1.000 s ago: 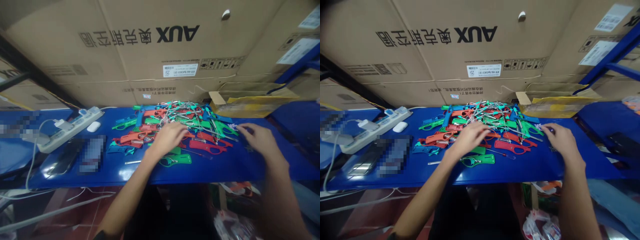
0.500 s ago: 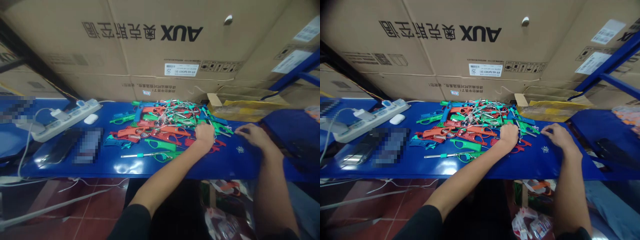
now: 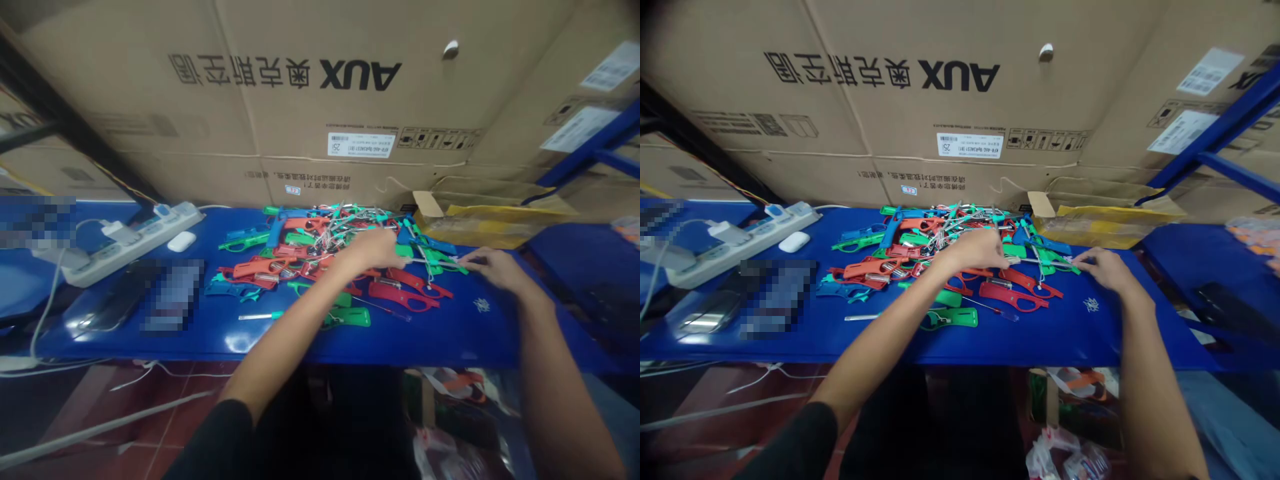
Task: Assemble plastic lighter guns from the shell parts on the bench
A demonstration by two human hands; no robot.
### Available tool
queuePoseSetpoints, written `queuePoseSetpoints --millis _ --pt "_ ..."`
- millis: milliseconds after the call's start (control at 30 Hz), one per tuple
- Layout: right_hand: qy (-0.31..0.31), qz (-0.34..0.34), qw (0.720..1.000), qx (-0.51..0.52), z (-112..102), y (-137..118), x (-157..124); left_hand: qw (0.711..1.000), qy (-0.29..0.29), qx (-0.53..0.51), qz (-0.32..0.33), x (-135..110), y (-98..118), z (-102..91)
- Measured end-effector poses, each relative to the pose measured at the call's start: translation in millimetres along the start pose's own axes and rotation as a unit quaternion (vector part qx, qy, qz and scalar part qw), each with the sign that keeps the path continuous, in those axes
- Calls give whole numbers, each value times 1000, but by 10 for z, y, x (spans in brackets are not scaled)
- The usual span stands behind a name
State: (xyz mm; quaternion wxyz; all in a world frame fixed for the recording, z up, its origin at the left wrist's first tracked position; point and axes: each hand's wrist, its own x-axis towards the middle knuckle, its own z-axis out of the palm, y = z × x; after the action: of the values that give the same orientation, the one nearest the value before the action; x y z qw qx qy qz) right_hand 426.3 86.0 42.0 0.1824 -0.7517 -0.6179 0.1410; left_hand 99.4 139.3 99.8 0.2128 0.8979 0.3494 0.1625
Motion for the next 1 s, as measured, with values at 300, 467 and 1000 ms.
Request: queuePoseSetpoints --millis 300,467,1000 --pt "25 63 998 4 -67 -139 -39 962 232 90 109 -925 -971 -545" --pt "54 -3 989 135 -160 -724 -271 922 340 126 134 -1054 -1122 -466" --pt "-11 -134 850 510 887 -2211 -333 926 318 122 164 -1098 -978 -158"
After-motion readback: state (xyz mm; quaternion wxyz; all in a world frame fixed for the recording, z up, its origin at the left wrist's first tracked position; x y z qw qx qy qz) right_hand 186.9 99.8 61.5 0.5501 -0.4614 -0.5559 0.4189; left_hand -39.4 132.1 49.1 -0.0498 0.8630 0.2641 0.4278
